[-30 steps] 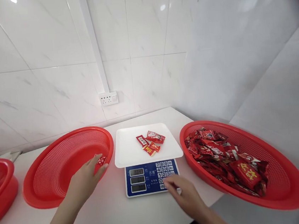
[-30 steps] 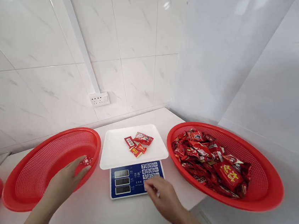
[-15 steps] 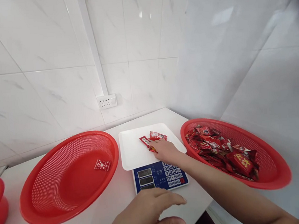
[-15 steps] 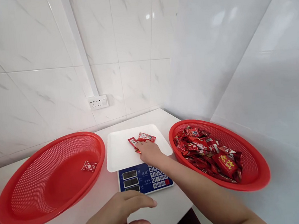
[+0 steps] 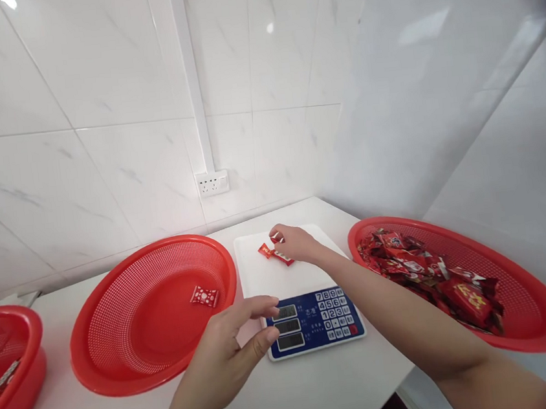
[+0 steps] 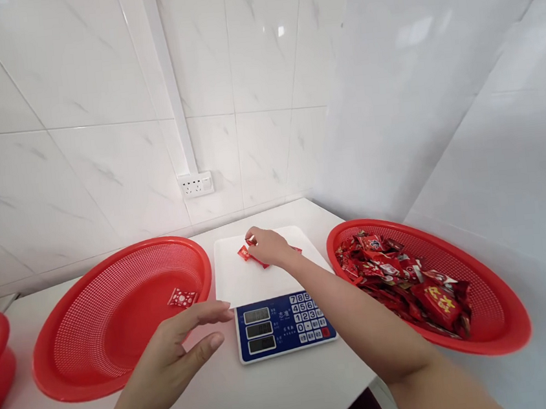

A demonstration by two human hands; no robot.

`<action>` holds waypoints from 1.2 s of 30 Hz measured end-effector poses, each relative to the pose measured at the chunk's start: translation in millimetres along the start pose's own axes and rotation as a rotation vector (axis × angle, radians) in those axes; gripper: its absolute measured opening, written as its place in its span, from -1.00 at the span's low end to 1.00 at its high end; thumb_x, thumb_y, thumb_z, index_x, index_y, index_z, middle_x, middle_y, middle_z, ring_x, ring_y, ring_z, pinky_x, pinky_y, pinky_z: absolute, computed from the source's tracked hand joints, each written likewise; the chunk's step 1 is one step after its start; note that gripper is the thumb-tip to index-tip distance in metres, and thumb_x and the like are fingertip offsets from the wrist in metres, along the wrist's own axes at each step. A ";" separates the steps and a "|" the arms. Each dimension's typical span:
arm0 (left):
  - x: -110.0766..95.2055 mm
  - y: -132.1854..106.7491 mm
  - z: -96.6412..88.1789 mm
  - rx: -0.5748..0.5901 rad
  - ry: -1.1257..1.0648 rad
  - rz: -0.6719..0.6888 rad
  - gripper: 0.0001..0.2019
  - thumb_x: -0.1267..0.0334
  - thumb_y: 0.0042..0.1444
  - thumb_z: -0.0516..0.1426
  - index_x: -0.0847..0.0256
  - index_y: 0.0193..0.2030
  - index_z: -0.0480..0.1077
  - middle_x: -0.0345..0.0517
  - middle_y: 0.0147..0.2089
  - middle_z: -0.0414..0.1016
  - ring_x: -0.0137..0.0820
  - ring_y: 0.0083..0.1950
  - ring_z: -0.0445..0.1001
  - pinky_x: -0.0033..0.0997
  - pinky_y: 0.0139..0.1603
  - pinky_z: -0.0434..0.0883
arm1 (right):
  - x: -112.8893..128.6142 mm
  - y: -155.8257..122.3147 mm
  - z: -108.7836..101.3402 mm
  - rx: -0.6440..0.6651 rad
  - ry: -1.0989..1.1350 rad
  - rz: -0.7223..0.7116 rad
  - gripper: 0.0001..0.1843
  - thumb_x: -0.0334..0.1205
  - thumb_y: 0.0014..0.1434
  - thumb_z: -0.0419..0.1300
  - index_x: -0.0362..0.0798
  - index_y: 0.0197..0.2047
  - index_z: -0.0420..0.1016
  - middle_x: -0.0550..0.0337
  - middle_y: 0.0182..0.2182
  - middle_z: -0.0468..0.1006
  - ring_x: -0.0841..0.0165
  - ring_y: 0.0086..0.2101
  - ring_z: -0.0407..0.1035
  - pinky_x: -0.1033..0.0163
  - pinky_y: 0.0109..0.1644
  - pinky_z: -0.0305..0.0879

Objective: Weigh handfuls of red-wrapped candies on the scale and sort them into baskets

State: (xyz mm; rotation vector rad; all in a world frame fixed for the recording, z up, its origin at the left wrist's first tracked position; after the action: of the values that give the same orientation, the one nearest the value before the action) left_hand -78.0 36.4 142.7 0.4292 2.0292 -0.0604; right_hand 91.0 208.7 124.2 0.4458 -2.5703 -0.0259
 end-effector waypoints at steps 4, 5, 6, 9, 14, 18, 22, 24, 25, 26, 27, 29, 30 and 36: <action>-6.3 -9.8 -8.6 0.037 -0.053 0.134 -0.81 0.16 0.14 0.08 -0.02 -0.09 0.39 -0.27 -0.09 0.50 -0.41 -0.03 0.41 -0.47 0.00 0.36 | 30.7 8.0 9.2 0.089 0.106 -0.118 -0.65 -0.27 0.11 0.07 -0.02 0.00 0.35 0.17 -0.11 0.51 0.40 -0.26 0.41 0.35 -0.29 0.29; -7.9 -11.6 -9.9 0.043 -0.056 0.166 -0.81 0.18 0.14 0.09 -0.01 -0.10 0.39 -0.27 -0.11 0.50 -0.41 -0.05 0.42 -0.48 -0.01 0.36 | 39.0 9.8 10.4 0.107 0.143 -0.166 -0.62 -0.23 0.15 0.05 -0.01 0.07 0.30 0.18 -0.06 0.48 0.43 -0.24 0.41 0.37 -0.27 0.30; -9.2 -13.1 -11.1 0.042 -0.056 0.190 -0.81 0.19 0.14 0.09 -0.01 -0.10 0.39 -0.27 -0.12 0.51 -0.41 -0.06 0.43 -0.49 -0.02 0.36 | 45.4 11.8 10.7 0.114 0.158 -0.210 -0.58 -0.18 0.20 0.01 0.01 0.14 0.22 0.18 0.00 0.44 0.45 -0.20 0.40 0.38 -0.25 0.31; -11.1 -16.1 -13.3 0.025 -0.050 0.219 -0.81 0.20 0.14 0.10 -0.02 -0.09 0.39 -0.27 -0.13 0.51 -0.41 -0.06 0.43 -0.50 -0.02 0.35 | 46.7 17.9 9.9 0.082 0.065 -0.242 -0.51 -0.11 0.28 -0.11 0.00 0.25 0.03 0.13 0.12 0.32 0.46 -0.07 0.34 0.38 -0.13 0.28; -10.2 -21.3 -9.1 0.085 -0.027 0.177 -0.76 0.16 0.12 0.11 -0.11 -0.04 0.36 -0.29 -0.07 0.49 -0.40 -0.02 0.42 -0.48 0.00 0.35 | 13.3 16.8 23.6 0.095 -0.191 -0.104 -0.60 -0.22 0.13 0.11 -0.15 0.04 0.35 -0.10 -0.12 0.50 0.11 -0.09 0.36 0.03 -0.03 0.20; -9.4 -23.1 -1.9 0.201 0.004 0.132 -0.70 0.12 0.10 0.12 -0.14 0.01 0.34 -0.27 -0.01 0.47 -0.37 0.02 0.40 -0.43 0.03 0.35 | 8.6 10.8 36.7 0.083 -0.287 -0.112 -0.75 -0.31 0.12 0.10 -0.16 -0.13 0.46 -0.15 -0.19 0.52 0.01 -0.05 0.31 -0.09 0.03 0.06; -9.4 -19.0 3.1 0.276 0.079 0.094 -0.65 0.08 0.10 0.11 -0.14 0.06 0.30 -0.26 0.04 0.44 -0.36 0.04 0.39 -0.42 0.04 0.36 | 32.7 10.1 28.0 0.061 -0.225 -0.171 -0.63 -0.14 0.25 -0.04 -0.04 0.09 0.29 0.03 -0.07 0.48 0.23 -0.03 0.32 0.13 0.02 0.13; -8.3 -15.6 5.1 0.298 0.151 0.065 -0.61 0.04 0.11 0.09 -0.16 0.10 0.26 -0.27 0.08 0.41 -0.34 0.07 0.38 -0.40 0.06 0.35 | 47.3 11.1 16.7 0.057 -0.138 -0.267 -0.53 -0.02 0.30 -0.16 0.07 0.24 0.05 0.15 0.05 0.39 0.37 0.00 0.29 0.28 -0.03 0.17; -7.1 -13.6 5.8 0.293 0.196 0.050 -0.60 0.02 0.11 0.07 -0.17 0.12 0.23 -0.27 0.11 0.38 -0.33 0.09 0.36 -0.37 0.07 0.34 | 52.0 11.5 10.9 0.052 -0.130 -0.313 -0.50 0.02 0.31 -0.21 0.10 0.28 -0.07 0.19 0.10 0.34 0.42 0.02 0.27 0.32 -0.04 0.17; -5.5 -11.6 6.2 0.278 0.245 0.032 -0.58 0.00 0.13 0.05 -0.17 0.15 0.20 -0.26 0.14 0.35 -0.31 0.12 0.33 -0.32 0.09 0.33 | 53.8 11.9 6.0 0.048 -0.159 -0.340 -0.48 0.03 0.31 -0.24 0.10 0.29 -0.14 0.19 0.13 0.30 0.43 0.04 0.25 0.34 -0.03 0.17; -3.5 -9.3 6.3 0.256 0.293 0.015 -0.57 -0.01 0.14 0.02 -0.17 0.17 0.16 -0.24 0.17 0.32 -0.28 0.14 0.31 -0.28 0.10 0.32 | 52.3 12.1 2.6 0.047 -0.220 -0.342 -0.47 0.02 0.31 -0.23 0.08 0.29 -0.14 0.16 0.13 0.29 0.40 0.05 0.24 0.31 -0.03 0.16; 2.1 -4.7 6.3 0.206 0.370 -0.021 -0.55 -0.03 0.17 -0.05 -0.13 0.21 0.11 -0.19 0.20 0.27 -0.23 0.18 0.26 -0.20 0.11 0.30 | 40.2 11.5 1.9 0.060 -0.390 -0.281 -0.49 -0.03 0.28 -0.10 -0.01 0.25 0.02 0.03 0.05 0.39 0.26 0.02 0.26 0.20 0.00 0.14; 5.6 -2.2 6.0 0.176 0.401 -0.039 -0.54 -0.04 0.18 -0.07 -0.10 0.22 0.09 -0.16 0.20 0.27 -0.21 0.19 0.25 -0.17 0.11 0.29 | 31.4 10.3 4.5 0.075 -0.459 -0.244 -0.52 -0.07 0.24 -0.02 -0.05 0.19 0.13 -0.03 -0.02 0.44 0.19 0.00 0.28 0.12 0.01 0.11; 26.1 9.1 3.9 0.067 0.526 -0.085 -0.52 -0.01 0.21 -0.12 0.01 0.26 0.05 -0.04 0.21 0.25 -0.17 0.22 0.19 -0.11 0.13 0.23 | -10.8 -0.1 33.6 0.139 -0.597 -0.204 -0.78 -0.30 0.14 0.09 -0.13 -0.13 0.44 -0.14 -0.23 0.54 0.11 -0.08 0.32 -0.05 0.13 -0.14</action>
State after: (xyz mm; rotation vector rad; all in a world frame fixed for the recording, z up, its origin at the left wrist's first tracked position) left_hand -82.7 51.2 119.6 0.4317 2.5696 -0.0726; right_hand 82.9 209.7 89.9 0.8602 -3.1069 -0.0613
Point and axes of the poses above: each hand's wrist, its own y-axis towards the middle knuckle, its own z-axis out of the palm, x = y × z, the point moved 3 cm from there along y, towards the middle knuckle
